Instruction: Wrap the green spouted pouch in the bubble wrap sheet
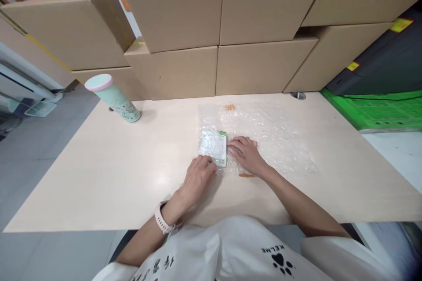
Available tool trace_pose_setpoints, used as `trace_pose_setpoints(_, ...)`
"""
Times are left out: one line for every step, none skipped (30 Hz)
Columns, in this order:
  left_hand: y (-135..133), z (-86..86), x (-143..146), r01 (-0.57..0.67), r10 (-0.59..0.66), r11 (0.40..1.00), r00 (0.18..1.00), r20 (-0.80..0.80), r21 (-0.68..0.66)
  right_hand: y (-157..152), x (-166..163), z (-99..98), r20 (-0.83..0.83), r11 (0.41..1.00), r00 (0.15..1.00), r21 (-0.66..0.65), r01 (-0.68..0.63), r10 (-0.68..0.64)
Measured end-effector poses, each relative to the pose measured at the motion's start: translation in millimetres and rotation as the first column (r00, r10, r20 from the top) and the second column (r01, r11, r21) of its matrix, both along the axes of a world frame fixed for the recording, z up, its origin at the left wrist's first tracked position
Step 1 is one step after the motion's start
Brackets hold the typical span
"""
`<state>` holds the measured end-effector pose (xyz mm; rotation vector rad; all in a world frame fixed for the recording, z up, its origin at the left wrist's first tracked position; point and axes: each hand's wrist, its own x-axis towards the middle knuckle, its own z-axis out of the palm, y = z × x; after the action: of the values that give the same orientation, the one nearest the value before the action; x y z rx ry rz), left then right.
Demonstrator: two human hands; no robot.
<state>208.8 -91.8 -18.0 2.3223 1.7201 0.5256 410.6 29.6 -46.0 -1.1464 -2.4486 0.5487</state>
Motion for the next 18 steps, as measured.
trace_pose_setpoints(-1.3,-0.7,-5.4,-0.034,0.035,0.999,0.997,0.062,-0.014,-0.1,0.3,0.0,-0.002,1.000,1.000,0.002,-0.001,0.001)
trace_pose_setpoints(-3.4,-1.2,-12.0,-0.080,0.083,0.996,0.986,0.142,-0.025,0.0,0.7,0.1,-0.004,1.000,1.000,0.003,-0.003,0.003)
trace_pose_setpoints(-6.5,-1.6,-19.4,-0.149,0.154,0.988,0.961,0.229,-0.039,0.3,1.1,0.3,-0.006,1.000,1.000,0.004,-0.004,0.004)
trace_pose_setpoints(-10.3,-1.9,-27.4,-0.248,0.253,0.967,0.914,0.316,-0.057,0.6,1.4,0.3,-0.007,1.000,1.000,0.004,-0.004,0.004)
trace_pose_setpoints(-14.9,-1.8,-35.4,-0.370,0.368,0.926,0.844,0.390,-0.074,0.8,1.5,0.4,-0.008,1.000,1.000,0.003,-0.004,0.004)
trace_pose_setpoints(-20.0,-1.2,-43.1,-0.502,0.482,0.861,0.757,0.442,-0.080,1.0,1.4,0.5,-0.007,1.000,1.000,0.001,-0.002,0.002)
trace_pose_setpoints(-25.3,0.0,-50.0,-0.621,0.570,0.782,0.672,0.472,-0.060,1.1,0.9,0.8,-0.008,1.000,1.000,-0.003,0.001,-0.001)
trace_pose_setpoints(-30.4,2.2,-55.5,-0.711,0.622,0.703,0.612,0.488,-0.006,0.9,-0.2,1.3,-0.010,1.000,1.000,-0.011,0.005,-0.005)
trace_pose_setpoints(-34.9,5.1,-59.3,-0.760,0.640,0.645,0.592,0.491,0.076,0.6,-2.0,2.2,-0.014,1.000,1.000,-0.023,0.014,-0.014)
trace_pose_setpoints(-38.6,8.5,-61.0,-0.767,0.627,0.616,0.616,0.476,0.180,0.1,-4.4,3.7,-0.019,0.999,0.999,-0.034,0.029,-0.029)
trace_pose_setpoints(-41.1,11.9,-60.6,-0.729,0.588,0.624,0.676,0.445,0.283,-0.5,-7.6,5.6,-0.023,0.998,0.998,-0.041,0.050,-0.051)
trace_pose_setpoints(-42.1,14.7,-58.4,-0.652,0.523,0.670,0.754,0.397,0.355,-1.0,-11.3,8.0,-0.022,0.996,0.997,-0.040,0.075,-0.076)
trace_pose_setpoints(-41.6,16.2,-54.6,-0.553,0.443,0.739,0.829,0.342,0.384,-1.3,-15.4,10.8,-0.016,0.994,0.995,-0.034,0.101,-0.101)
trace_pose_setpoints(-39.7,16.2,-49.8,-0.447,0.361,0.815,0.889,0.282,0.367,-1.3,-19.8,13.8,-0.010,0.992,0.993,-0.033,0.121,-0.121)
trace_pose_setpoints(-36.6,14.4,-44.7,-0.345,0.285,0.889,0.932,0.225,0.302,-1.0,-24.2,16.6,-0.011,0.989,0.991,-0.049,0.136,-0.137)
trace_pose_setpoints(-32.6,11.1,-39.7,-0.276,0.241,0.937,0.954,0.176,0.213,-0.6,-28.8,19.2,-0.024,0.985,0.988,-0.091,0.148,-0.151)
trace_pose_setpoints(-28.3,6.7,-35.3,-0.240,0.226,0.963,0.967,0.120,0.122,0.0,-33.5,21.2,-0.053,0.974,0.984,-0.161,0.157,-0.168)
trace_pose_setpoints(-24.1,2.0,-31.9,-0.224,0.220,0.973,0.973,0.068,0.051,0.4,-38.3,22.5,-0.102,0.954,0.976,-0.254,0.160,-0.191)
